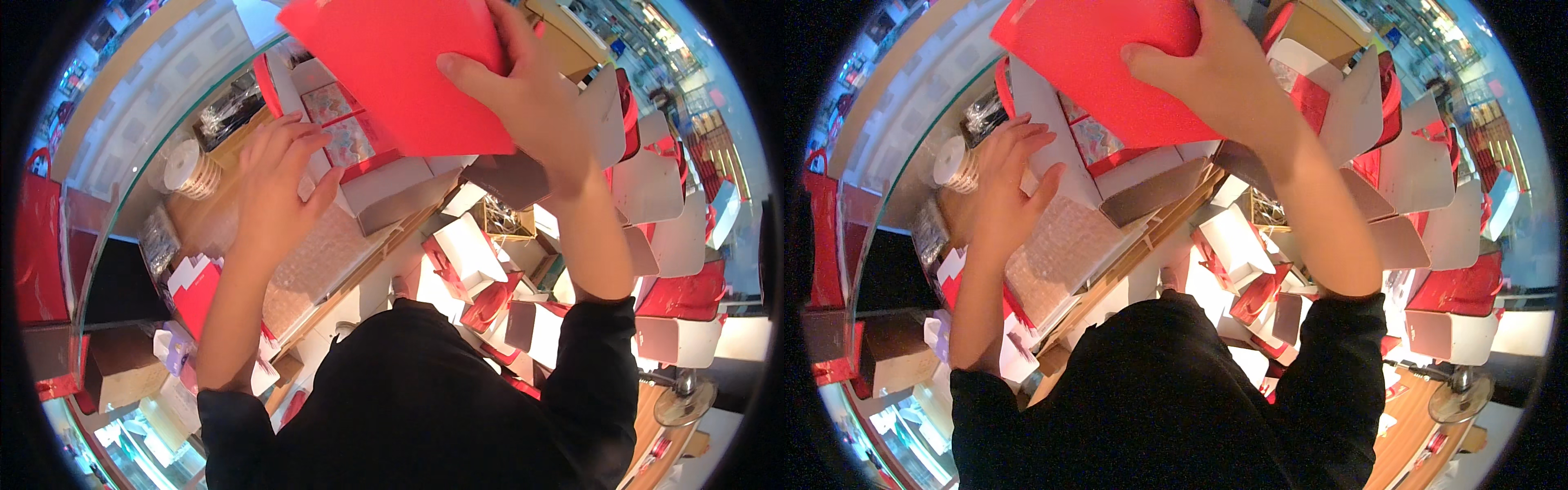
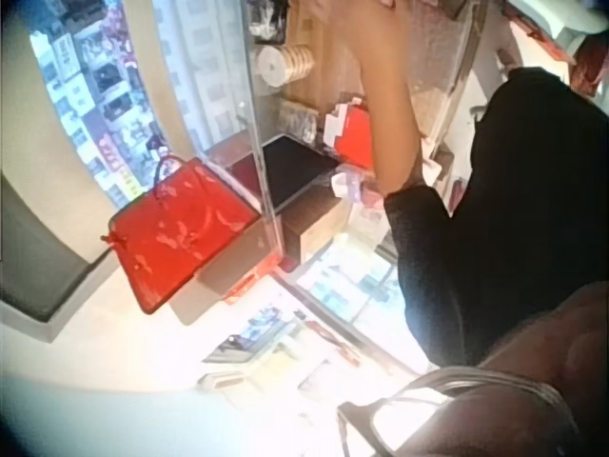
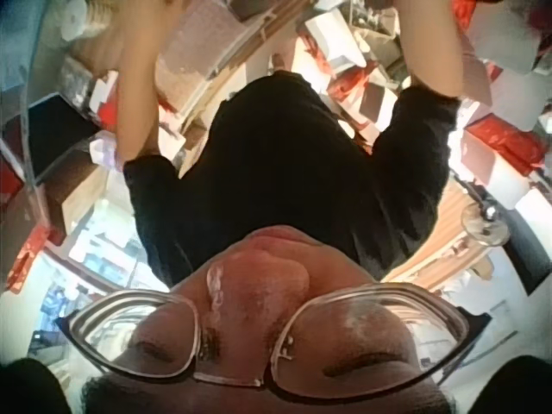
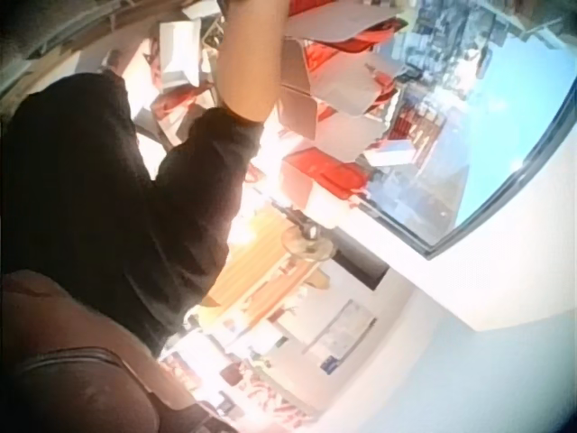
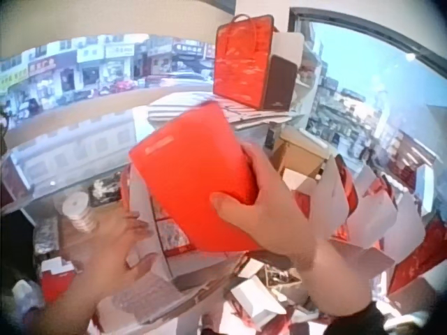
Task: The person assembles small red cardboard boxes by hand. They fold the flaps of the flat-packed boxes into shape, close the lids, and place the finished boxes into a larger white shipping carton. The process is repeated for multiple units.
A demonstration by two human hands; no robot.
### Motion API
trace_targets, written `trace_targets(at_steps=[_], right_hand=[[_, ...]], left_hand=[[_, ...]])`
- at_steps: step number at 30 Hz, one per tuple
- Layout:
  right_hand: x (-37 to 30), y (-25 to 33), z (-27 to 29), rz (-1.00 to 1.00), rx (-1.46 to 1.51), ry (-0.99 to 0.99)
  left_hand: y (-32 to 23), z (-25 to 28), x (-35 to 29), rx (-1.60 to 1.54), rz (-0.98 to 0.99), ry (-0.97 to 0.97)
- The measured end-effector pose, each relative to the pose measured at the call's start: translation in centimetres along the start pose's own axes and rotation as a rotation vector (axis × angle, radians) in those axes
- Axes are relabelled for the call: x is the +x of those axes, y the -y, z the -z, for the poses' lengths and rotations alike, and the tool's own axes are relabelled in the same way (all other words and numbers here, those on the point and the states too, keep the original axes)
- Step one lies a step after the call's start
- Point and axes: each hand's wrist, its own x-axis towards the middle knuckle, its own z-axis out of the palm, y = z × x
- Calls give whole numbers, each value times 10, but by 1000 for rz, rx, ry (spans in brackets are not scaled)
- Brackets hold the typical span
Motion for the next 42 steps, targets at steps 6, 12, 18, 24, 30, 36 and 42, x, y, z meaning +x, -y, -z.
trace_targets(at_steps=[6,12,18,24,30,36,42], right_hand=[[-20,-66,-33,2,-259,76],[-7,-100,-42,158,-605,453],[2,-101,-67,22,-845,886],[-10,-127,-80,35,-855,926],[-12,-125,-75,-19,-792,887],[-14,-116,-72,43,-829,864],[-21,-131,-76,91,-849,817]], left_hand=[[7,1,-17,-42,74,7],[8,-2,-21,-82,79,-34],[11,-2,-21,-69,57,-50],[10,-1,-23,-59,73,-47],[11,-2,-27,-42,97,-31],[11,-5,-24,-19,35,-88],[12,-6,-24,-30,28,-102]])
